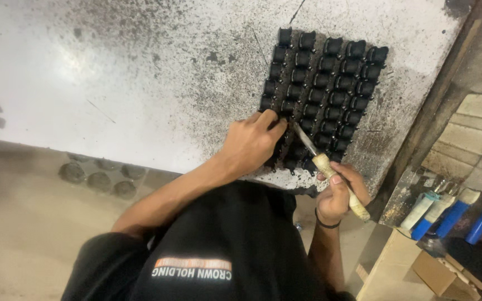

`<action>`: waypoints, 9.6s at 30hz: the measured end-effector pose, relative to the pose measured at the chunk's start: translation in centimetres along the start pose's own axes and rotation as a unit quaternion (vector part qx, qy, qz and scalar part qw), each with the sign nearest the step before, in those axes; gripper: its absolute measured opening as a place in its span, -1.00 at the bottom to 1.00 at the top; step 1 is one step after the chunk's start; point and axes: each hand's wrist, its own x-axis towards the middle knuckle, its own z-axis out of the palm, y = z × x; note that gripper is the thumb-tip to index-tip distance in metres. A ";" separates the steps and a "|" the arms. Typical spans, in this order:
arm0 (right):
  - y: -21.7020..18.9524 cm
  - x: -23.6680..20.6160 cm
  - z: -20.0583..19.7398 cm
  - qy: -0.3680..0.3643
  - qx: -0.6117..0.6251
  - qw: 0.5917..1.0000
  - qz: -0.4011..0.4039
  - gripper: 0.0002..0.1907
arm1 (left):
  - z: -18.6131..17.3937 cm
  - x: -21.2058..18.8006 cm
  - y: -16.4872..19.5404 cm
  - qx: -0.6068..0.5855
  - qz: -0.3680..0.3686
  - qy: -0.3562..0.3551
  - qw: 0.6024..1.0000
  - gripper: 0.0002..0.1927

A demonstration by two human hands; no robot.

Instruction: The person solders small black plastic components arranged in a grid on a workbench, holding each component steady with one hand while applying a heated soldering iron to its terminal with the other, working through the components one at a time and occasionally reaching for solder wire.

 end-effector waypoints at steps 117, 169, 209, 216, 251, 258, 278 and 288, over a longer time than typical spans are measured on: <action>1.8 1.7 1.8 0.084 0.053 0.993 0.059 -0.72 | -0.3 5.3 -2.0 0.007 0.055 -0.068 0.996 -0.93; -1.4 4.6 1.0 -0.096 -0.153 0.969 -0.171 -0.74 | 1.3 5.0 -3.0 -0.031 0.036 -0.053 0.998 -0.91; -2.5 -2.8 -11.2 0.185 0.036 0.964 0.189 -0.58 | -0.8 -1.1 6.1 -0.339 0.171 -0.238 0.894 -0.70; -2.8 -1.5 -12.1 0.209 -0.592 0.777 0.046 -0.71 | -0.7 -0.6 5.9 -0.317 0.169 -0.247 0.900 -0.79; -1.4 -4.5 -1.3 0.000 -0.383 0.872 -0.306 -0.68 | 2.6 3.1 7.3 -0.584 -0.033 -0.133 0.800 -0.85; 1.7 -1.2 1.1 -0.035 0.053 0.992 -0.106 -0.28 | 2.3 4.2 6.4 -0.602 0.000 -0.100 0.792 -0.85; 3.8 15.1 2.7 -0.045 0.263 0.954 0.134 -0.68 | -5.5 14.7 -2.8 0.058 0.139 0.168 0.974 -0.80; 4.8 14.3 4.1 -0.010 0.125 0.991 0.044 -0.74 | -0.2 14.0 -5.5 0.032 0.040 0.110 0.993 -0.80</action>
